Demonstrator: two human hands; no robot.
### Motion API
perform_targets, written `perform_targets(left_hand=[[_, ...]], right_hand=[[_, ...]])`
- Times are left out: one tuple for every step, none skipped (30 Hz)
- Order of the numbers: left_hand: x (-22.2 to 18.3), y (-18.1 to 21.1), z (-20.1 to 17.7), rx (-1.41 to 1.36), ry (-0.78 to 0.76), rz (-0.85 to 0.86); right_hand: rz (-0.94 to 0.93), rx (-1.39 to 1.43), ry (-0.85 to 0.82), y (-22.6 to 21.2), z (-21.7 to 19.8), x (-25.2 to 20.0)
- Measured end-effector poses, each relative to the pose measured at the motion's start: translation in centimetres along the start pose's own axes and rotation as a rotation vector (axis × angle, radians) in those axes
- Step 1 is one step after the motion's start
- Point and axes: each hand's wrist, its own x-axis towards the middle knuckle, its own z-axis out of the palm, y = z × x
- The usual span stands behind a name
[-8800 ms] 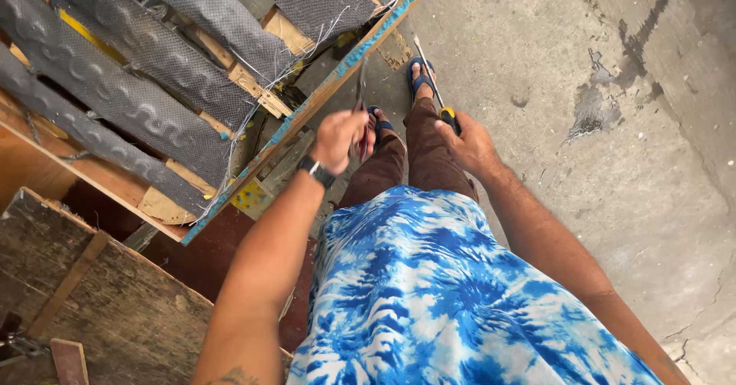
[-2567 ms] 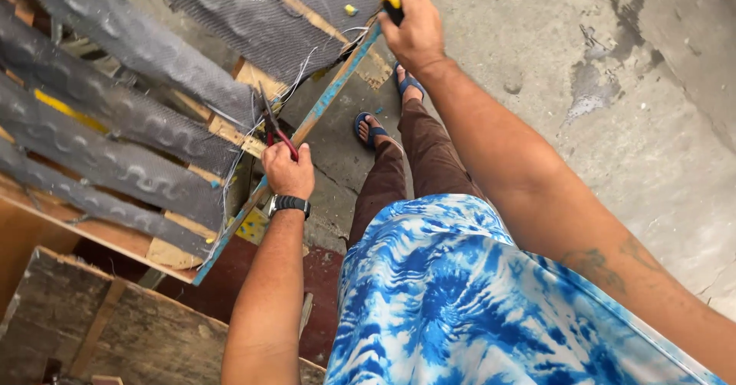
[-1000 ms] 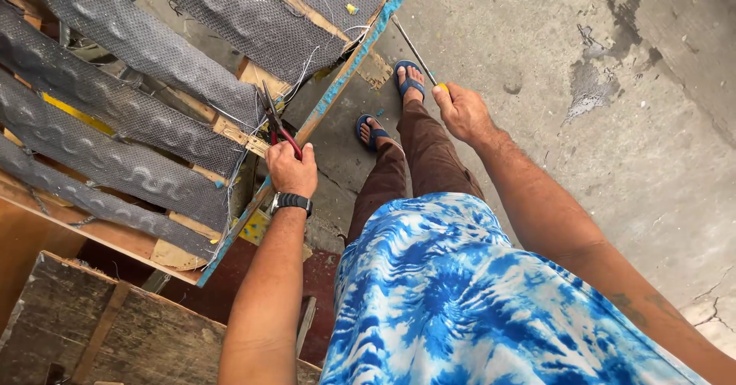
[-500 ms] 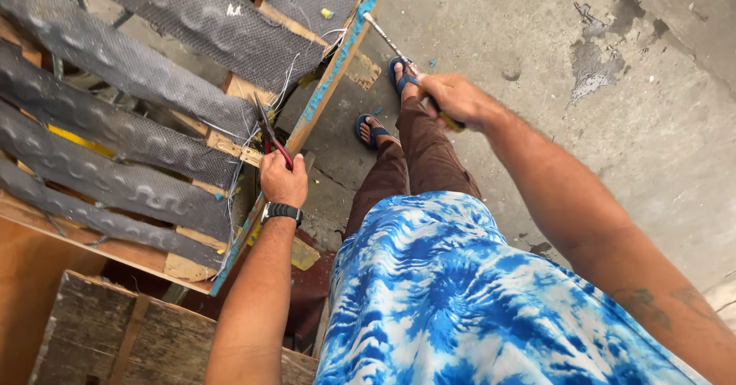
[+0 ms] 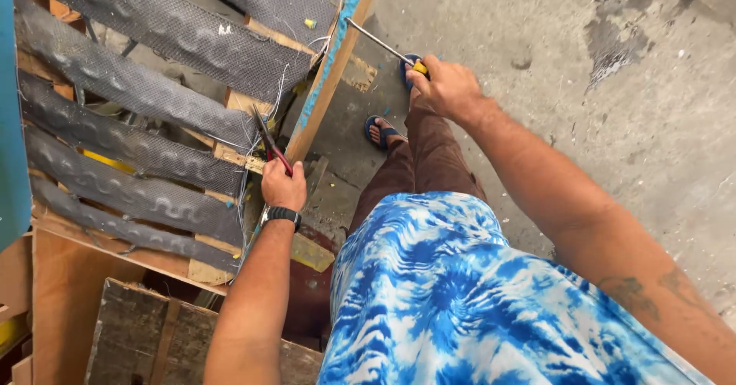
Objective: Disassembling a car seat by removing staples and wires from the frame using a screwdriver and pliers
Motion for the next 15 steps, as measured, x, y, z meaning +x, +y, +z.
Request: perform_targets(left_hand=[[0.0, 0.1, 0.2, -0.006, 0.006, 0.006], [0.0, 0.1, 0.4, 0.000, 0.007, -0.012], [-0.6, 0.1, 0.2, 0.011, 0.004, -0.039], [-0.1, 0.3, 0.4, 0.010, 0.005, -0.042], [-0.1, 0.3, 0.3, 0.001, -0.002, -0.048], [-0.2, 0.2, 0.3, -0.008, -0.010, -0.054], [-0.2, 0.1, 0.3, -0.005, -0.008, -0.057], [-0.2, 0.1, 0.4, -0.012, -0.009, -0.068], [-0.4, 0.1, 0.6, -0.021, -0.011, -0.081], [-0.3, 0.5, 0.2, -0.021, -0.013, -0.086], [-0.2, 1.0, -0.2, -0.012, -0.018, -0.087], [-0.1, 1.5, -0.7, -0.004, -0.024, -0.087], [-0.2, 1.8, -1.1, -0.003, -0.026, -0.089], [-0.2, 2.1, -1.6, 0.010, -0.137, -0.146], [0.6, 2.5, -1.7, 0.019, -0.236, -0.196]], right_hand=[[0.000, -0.005, 0.010, -0.2, 0.3, -0.1], [-0.035, 0.268, -0.101, -0.4, 0.6, -0.1], [-0.074, 0.542, -0.223, -0.7, 1.0, -0.4], [-0.076, 0.539, -0.225, -0.8, 1.4, -0.4], [0.121, 0.987, -0.428, -1.1, 2.1, -0.5], [0.336, 1.427, -0.629, -1.4, 2.9, -0.7], [0.335, 1.428, -0.635, -1.6, 3.1, -0.6], [0.294, 1.416, -0.582, -1.8, 3.3, -0.4], [0.256, 1.403, -0.529, -1.9, 3.5, -0.5], [0.259, 1.401, -0.534, -0.9, 4.1, 0.2], [0.116, 0.710, -0.169, 0.1, 4.6, 0.8], [-0.034, 0.012, 0.178, 1.1, 5.0, 1.3], [-0.033, 0.012, 0.175, 1.3, 4.7, 1.4], [-0.079, -0.088, 0.261, 1.4, 4.4, 1.5], [-0.129, -0.192, 0.360, 1.5, 3.8, 2.2]])
